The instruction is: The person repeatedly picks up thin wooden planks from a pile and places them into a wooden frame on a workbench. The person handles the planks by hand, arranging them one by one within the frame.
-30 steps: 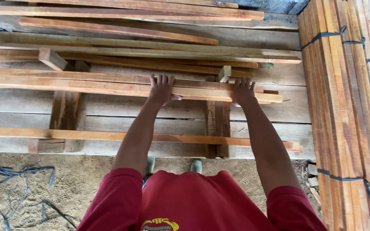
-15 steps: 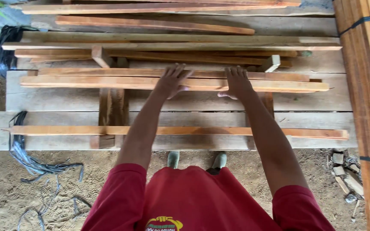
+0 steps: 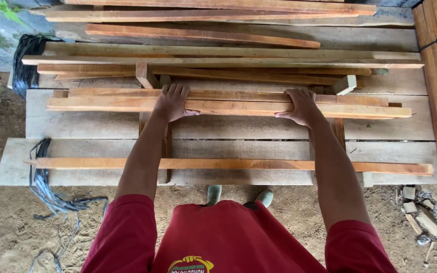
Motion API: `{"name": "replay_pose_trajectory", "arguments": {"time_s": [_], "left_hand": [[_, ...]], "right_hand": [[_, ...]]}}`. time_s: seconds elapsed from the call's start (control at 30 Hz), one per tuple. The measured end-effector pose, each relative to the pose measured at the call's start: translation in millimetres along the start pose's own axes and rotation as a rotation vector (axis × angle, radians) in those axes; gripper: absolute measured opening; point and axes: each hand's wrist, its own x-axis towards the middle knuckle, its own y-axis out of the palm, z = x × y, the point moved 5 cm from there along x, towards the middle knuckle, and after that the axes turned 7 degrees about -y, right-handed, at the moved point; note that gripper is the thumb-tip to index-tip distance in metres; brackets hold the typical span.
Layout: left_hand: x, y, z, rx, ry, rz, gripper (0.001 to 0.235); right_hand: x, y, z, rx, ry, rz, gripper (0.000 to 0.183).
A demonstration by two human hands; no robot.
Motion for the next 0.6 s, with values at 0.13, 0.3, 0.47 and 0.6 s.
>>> {"name": "replay_pose_trajectory", "arguments": {"time_s": [0.13, 0.3, 0.47, 0.6], "left_hand": [[6.8, -3.1, 0.6, 0.013, 0.079, -0.099, 0.082], [0.6, 14.8, 4.7, 0.026, 0.064, -0.107, 0.082], [-11.4, -27.9, -18.4, -0.049, -0.163, 0.079, 0.095], [-27.0, -43.8, -35.0, -0.134, -0.605, 0.112, 0.121]], "right_hand": [[0.2, 2.0, -1.2, -0.042, -0.004, -0.009, 0.090], [1.7, 12.8, -6.0, -0.142, -0.050, -0.063, 0.090], [-13.1, 8.8, 7.7, -0.129, -0.011, -0.099, 0.102], [-31.0, -0.9, 12.4, -0.035, 0.141, -0.359, 0.129]]}}
